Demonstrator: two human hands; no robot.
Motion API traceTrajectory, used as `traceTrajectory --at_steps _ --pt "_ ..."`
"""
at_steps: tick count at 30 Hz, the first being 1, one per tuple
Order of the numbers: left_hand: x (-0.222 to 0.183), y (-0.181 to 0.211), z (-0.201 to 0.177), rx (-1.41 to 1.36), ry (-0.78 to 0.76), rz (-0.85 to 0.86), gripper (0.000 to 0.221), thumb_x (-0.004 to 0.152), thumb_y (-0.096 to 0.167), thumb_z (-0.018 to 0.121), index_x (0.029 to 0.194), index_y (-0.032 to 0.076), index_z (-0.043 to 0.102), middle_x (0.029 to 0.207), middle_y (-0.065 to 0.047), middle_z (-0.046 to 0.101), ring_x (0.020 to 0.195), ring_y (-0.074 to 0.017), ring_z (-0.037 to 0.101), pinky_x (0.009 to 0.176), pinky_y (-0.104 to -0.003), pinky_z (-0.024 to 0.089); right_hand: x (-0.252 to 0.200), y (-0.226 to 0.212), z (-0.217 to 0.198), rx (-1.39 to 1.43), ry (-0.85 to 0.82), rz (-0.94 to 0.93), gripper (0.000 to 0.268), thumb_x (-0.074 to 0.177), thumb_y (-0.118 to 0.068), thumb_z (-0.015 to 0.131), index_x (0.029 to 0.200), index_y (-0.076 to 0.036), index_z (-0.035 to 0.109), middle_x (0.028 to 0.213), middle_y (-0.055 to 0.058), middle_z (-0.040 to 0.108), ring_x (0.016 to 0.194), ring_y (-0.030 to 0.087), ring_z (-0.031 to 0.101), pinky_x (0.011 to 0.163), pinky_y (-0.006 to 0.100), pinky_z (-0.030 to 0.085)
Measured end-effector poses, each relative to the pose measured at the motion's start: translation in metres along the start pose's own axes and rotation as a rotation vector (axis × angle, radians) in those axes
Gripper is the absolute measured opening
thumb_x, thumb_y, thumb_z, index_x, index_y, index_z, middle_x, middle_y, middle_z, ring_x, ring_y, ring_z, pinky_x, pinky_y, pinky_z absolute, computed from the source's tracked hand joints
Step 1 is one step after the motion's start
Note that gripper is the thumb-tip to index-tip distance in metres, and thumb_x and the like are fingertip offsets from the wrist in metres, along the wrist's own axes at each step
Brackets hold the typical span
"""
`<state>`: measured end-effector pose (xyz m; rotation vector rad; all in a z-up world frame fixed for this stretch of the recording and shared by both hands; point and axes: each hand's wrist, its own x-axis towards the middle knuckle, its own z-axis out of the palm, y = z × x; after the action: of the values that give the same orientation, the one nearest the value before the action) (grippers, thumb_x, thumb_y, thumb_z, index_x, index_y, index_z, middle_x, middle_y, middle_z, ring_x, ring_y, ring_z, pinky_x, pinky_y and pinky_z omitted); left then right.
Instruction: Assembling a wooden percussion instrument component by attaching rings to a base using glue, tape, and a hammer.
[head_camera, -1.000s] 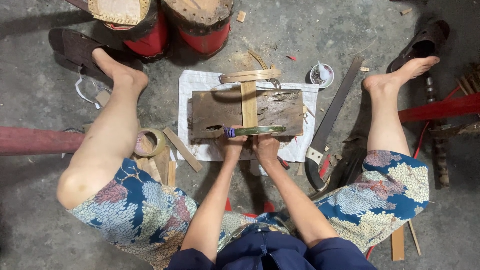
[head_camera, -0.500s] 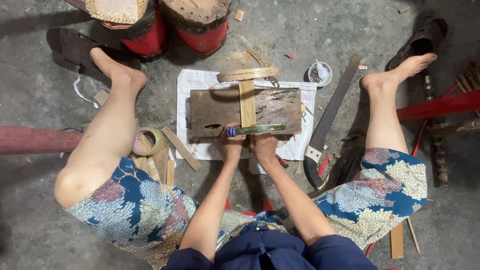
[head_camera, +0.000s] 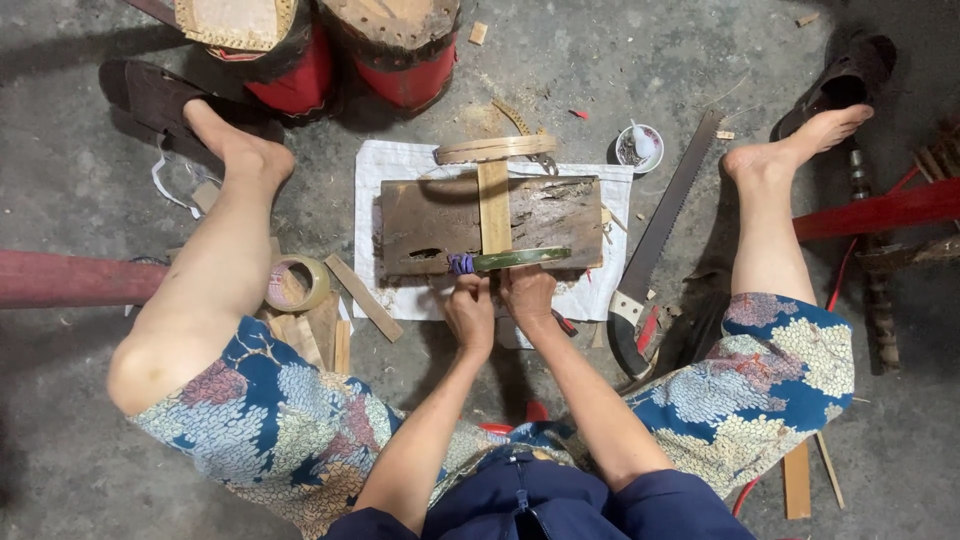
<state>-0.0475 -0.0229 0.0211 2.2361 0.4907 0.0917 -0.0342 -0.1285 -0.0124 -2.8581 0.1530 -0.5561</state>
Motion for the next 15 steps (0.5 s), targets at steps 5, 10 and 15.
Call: traceTrajectory --at_steps 5,10,15 --pt "-0.002 0.023 -0.012 -0.018 0.01 0.18 0.01 0.088 0.022 0.077 0.084 0.02 0.068 0.071 -0.008 0.074 0.072 -0.0327 0.074 0.064 -0.045 0.056 0.002 -0.001 -0.002 0.041 0.002 0.022 0.017 0.073 -0.019 0.075 0.06 -0.019 0.064 0.052 0.0 0.056 0.053 0.028 0.066 0.046 0.035 0.054" --pt "0.006 -0.001 0.009 -0.146 0.03 0.206 0.001 0.09 0.007 0.072 0.088 0.007 0.072 0.079 -0.018 0.074 0.077 -0.0417 0.072 0.065 -0.05 0.058 0.009 -0.006 -0.012 0.026 0.008 0.022 0.017 0.073 -0.02 0.076 0.06 -0.018 0.064 0.051 0.001 0.056 0.051 0.027 0.065 0.044 0.036 0.053" --pt "0.009 -0.017 0.025 -0.185 0.013 0.148 0.005 0.092 0.013 0.073 0.092 0.012 0.078 0.085 -0.012 0.077 0.084 -0.0361 0.074 0.073 -0.045 0.059 0.008 -0.006 -0.011 0.047 0.053 0.015 0.019 0.073 -0.016 0.076 0.059 -0.017 0.064 0.049 0.002 0.055 0.049 0.029 0.064 0.043 0.035 0.051"
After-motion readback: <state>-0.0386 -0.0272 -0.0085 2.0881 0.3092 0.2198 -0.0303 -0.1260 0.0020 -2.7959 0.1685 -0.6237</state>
